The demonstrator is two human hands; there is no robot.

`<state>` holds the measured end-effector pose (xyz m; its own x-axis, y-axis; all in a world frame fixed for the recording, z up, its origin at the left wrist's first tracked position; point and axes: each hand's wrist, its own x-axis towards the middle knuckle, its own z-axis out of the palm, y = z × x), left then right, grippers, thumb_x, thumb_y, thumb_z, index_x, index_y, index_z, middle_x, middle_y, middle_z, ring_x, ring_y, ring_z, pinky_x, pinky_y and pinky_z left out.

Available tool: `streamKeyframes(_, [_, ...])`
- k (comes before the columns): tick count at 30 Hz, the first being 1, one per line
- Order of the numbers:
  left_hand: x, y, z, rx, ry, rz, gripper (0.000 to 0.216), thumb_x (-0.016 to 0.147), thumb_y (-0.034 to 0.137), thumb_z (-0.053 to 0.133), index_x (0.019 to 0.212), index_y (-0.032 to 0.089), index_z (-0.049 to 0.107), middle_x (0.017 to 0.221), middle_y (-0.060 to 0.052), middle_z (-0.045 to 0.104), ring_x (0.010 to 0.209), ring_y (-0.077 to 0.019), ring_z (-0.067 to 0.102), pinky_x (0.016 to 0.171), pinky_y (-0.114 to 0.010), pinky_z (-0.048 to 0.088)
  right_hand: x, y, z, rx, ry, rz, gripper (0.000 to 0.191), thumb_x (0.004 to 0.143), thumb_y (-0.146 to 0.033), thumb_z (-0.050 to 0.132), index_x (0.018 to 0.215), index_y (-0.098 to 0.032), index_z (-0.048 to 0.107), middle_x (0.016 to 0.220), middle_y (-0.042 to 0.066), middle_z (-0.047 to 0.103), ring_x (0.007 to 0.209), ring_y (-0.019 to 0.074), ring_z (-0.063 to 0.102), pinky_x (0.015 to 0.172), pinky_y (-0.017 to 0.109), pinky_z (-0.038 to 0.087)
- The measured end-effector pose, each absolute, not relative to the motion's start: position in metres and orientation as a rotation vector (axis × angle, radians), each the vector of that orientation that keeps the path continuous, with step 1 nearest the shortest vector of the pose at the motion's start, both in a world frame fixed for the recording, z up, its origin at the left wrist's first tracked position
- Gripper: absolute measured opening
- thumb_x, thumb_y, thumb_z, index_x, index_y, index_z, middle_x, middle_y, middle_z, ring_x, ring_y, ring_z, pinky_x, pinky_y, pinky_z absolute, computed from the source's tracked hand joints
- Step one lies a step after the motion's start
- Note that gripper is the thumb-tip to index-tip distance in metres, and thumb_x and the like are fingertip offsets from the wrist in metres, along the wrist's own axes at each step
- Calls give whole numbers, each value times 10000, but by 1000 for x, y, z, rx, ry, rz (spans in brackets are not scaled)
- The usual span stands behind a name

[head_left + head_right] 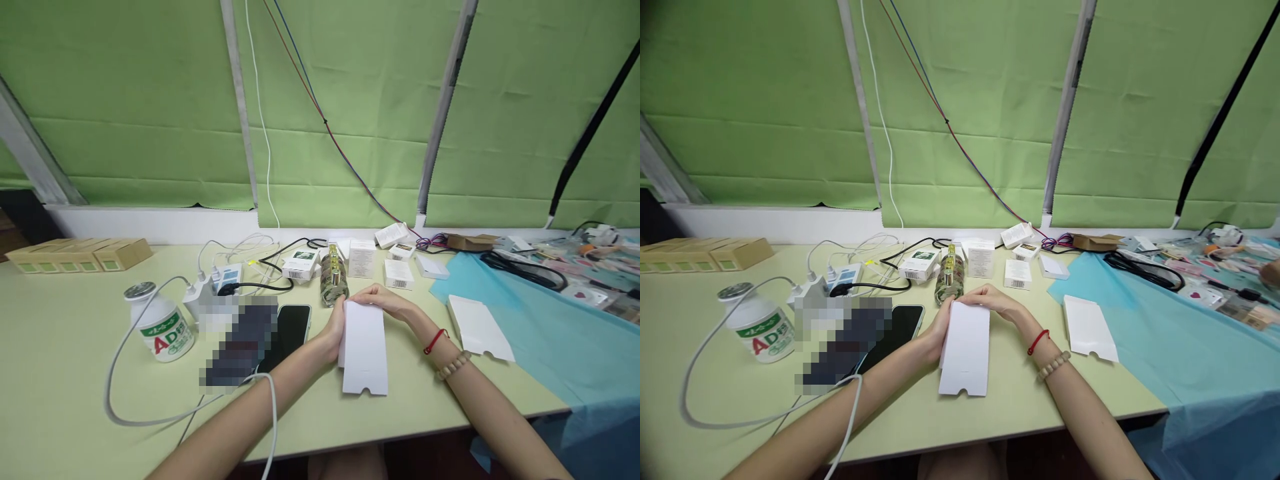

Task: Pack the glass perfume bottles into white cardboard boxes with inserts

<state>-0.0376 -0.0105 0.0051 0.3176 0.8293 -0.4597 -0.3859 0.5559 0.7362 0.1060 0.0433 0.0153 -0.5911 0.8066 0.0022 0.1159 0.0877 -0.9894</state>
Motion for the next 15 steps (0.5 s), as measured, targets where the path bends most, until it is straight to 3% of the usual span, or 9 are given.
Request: streamKeyframes(15, [-39,-9,3,506,902,895,445,904,441,379,733,88,590,612,-93,567,471,-196,511,476,-258,392,104,42,17,-918,-1813,1553,309,687,-454,696,772,-160,738,727,34,661,602,114,518,500,207,363])
